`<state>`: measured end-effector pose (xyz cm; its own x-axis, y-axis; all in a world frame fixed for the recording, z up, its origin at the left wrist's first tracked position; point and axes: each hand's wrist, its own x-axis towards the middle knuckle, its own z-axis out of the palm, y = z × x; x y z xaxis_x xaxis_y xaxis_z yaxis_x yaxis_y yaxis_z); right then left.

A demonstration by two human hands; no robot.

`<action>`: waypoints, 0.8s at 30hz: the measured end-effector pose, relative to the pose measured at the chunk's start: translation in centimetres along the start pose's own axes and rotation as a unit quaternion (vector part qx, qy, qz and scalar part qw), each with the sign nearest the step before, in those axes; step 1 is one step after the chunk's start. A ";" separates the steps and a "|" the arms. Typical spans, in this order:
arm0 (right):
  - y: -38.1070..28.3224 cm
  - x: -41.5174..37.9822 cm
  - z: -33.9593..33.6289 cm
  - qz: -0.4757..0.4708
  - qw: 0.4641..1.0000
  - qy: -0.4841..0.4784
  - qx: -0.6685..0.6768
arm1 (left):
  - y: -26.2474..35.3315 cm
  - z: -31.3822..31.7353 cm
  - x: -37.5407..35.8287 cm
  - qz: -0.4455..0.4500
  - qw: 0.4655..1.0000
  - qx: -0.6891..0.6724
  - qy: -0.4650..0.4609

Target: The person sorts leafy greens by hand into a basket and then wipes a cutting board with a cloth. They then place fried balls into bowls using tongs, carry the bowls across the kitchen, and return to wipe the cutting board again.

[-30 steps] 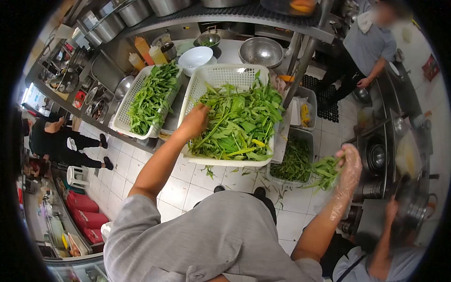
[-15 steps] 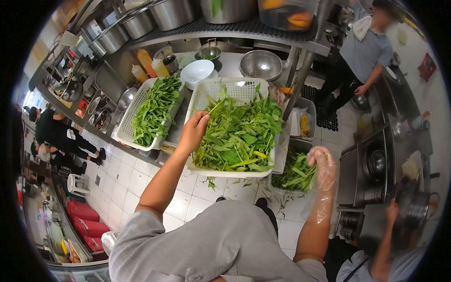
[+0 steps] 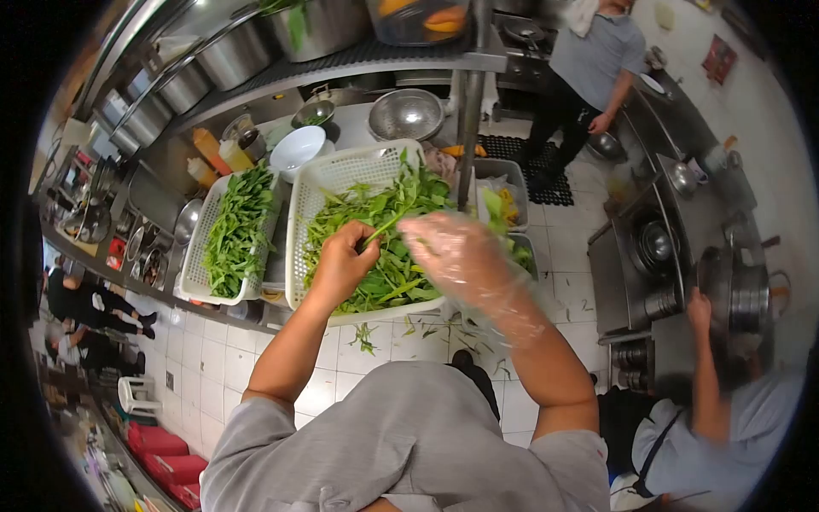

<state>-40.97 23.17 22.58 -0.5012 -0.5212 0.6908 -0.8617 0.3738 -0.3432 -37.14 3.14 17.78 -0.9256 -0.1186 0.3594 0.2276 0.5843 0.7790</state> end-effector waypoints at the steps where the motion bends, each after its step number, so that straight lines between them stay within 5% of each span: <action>1: 0.0 -0.2 0.3 0.004 1.000 0.002 -0.009 | 0.6 0.3 0.0 -0.002 0.999 -0.008 -0.037; 3: 0.3 -0.2 0.4 -0.035 0.984 -0.117 -0.128 | 1.9 1.1 0.0 0.050 0.998 -0.002 -0.046; 7: 2.3 -1.4 0.6 -0.005 0.966 -0.157 -0.205 | 3.6 2.9 1.0 0.163 0.984 0.040 -0.056; 11: 5.7 -2.7 1.6 0.181 0.974 0.058 0.124 | 5.4 4.6 1.7 0.215 0.972 0.091 -0.008; 12: 7.6 -3.0 1.8 0.244 0.944 0.091 0.200 | 5.9 5.1 1.6 0.227 0.972 0.059 -0.007; 13: 8.6 -2.6 0.3 0.415 0.847 0.117 0.312 | 6.3 5.5 1.3 0.235 0.972 0.029 -0.008; 14: 9.7 -2.6 -1.0 0.462 0.720 0.193 0.481 | 6.8 6.3 0.9 0.227 0.974 0.023 -0.016; 15: 9.6 -2.4 -2.0 0.479 0.649 0.250 0.535 | 6.7 7.0 0.5 0.223 0.974 0.022 -0.019; 18: 12.2 -3.9 -3.3 0.411 0.635 0.271 0.596 | 5.6 10.5 0.0 0.205 0.971 -0.068 -0.101; 21: 13.5 -4.1 -4.9 0.377 0.775 0.213 0.460 | 4.4 14.9 0.9 0.150 0.967 -0.014 -0.204; 24: 12.3 -2.4 -6.5 0.469 0.745 0.259 0.397 | 2.9 19.6 1.0 0.162 0.970 0.010 -0.180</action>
<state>-49.84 33.97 20.84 -0.9920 0.1261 -0.0076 -0.0297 -0.2918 -0.9560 -43.37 20.39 10.34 -0.8524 0.3605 0.3786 0.5224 0.5591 0.6438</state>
